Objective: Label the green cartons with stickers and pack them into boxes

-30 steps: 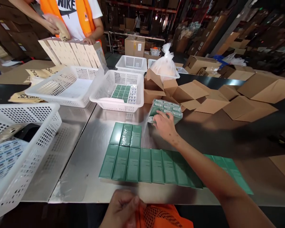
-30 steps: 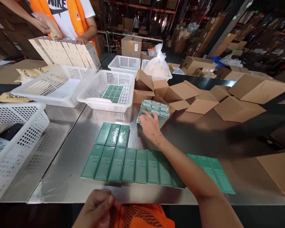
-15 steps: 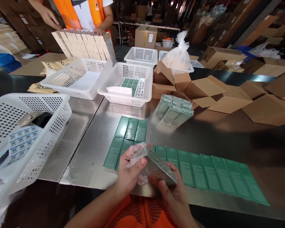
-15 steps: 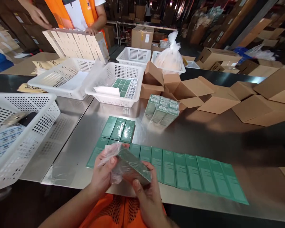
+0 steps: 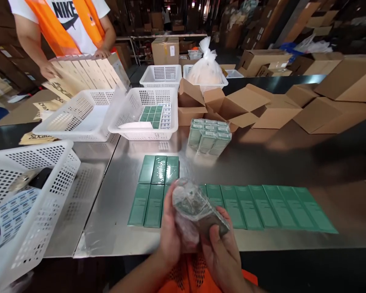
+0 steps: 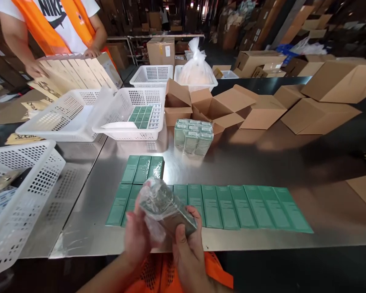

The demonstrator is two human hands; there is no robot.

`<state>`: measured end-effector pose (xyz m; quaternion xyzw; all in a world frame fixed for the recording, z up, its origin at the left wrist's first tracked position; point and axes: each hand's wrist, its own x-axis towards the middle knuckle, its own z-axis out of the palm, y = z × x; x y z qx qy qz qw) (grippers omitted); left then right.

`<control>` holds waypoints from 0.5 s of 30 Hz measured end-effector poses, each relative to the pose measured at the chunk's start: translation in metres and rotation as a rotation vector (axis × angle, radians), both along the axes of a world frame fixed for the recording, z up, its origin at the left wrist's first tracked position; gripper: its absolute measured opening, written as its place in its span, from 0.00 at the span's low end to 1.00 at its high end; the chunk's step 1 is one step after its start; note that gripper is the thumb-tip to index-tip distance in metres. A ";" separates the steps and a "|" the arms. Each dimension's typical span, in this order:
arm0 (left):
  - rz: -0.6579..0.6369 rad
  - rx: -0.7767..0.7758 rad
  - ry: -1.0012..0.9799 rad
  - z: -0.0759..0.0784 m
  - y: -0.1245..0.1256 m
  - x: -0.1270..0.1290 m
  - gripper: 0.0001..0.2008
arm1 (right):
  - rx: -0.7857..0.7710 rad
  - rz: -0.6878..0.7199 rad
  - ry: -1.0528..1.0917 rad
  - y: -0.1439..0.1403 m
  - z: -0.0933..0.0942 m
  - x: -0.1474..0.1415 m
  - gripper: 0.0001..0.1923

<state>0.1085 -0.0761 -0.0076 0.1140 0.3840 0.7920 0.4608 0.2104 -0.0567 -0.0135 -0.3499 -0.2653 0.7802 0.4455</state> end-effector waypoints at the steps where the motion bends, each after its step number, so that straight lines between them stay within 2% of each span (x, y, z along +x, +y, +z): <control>1: 0.027 0.030 0.000 0.005 0.004 -0.003 0.30 | -0.005 0.004 0.010 -0.001 0.000 -0.001 0.27; 3: 0.032 0.027 0.037 0.013 0.011 -0.003 0.23 | -0.006 -0.019 0.028 -0.004 0.001 -0.003 0.27; 5: 0.027 -0.008 0.062 0.013 0.014 0.004 0.18 | 0.004 -0.066 0.041 -0.004 0.002 -0.004 0.27; 7: 0.008 -0.056 0.074 0.004 0.012 0.017 0.18 | 0.006 -0.102 0.047 -0.003 0.003 -0.004 0.29; 10: -0.098 -0.168 0.173 -0.014 0.006 0.034 0.17 | -0.007 -0.191 0.049 0.002 0.001 -0.003 0.31; 12: -0.148 -0.181 0.216 -0.019 0.003 0.036 0.14 | -0.007 -0.260 0.046 0.004 0.000 0.000 0.30; 14: -0.101 -0.115 0.192 -0.012 0.004 0.027 0.17 | -0.002 -0.277 0.050 0.005 -0.001 0.002 0.28; 15: -0.051 -0.069 0.175 -0.004 0.006 0.020 0.22 | 0.001 -0.270 0.056 0.006 -0.001 0.002 0.27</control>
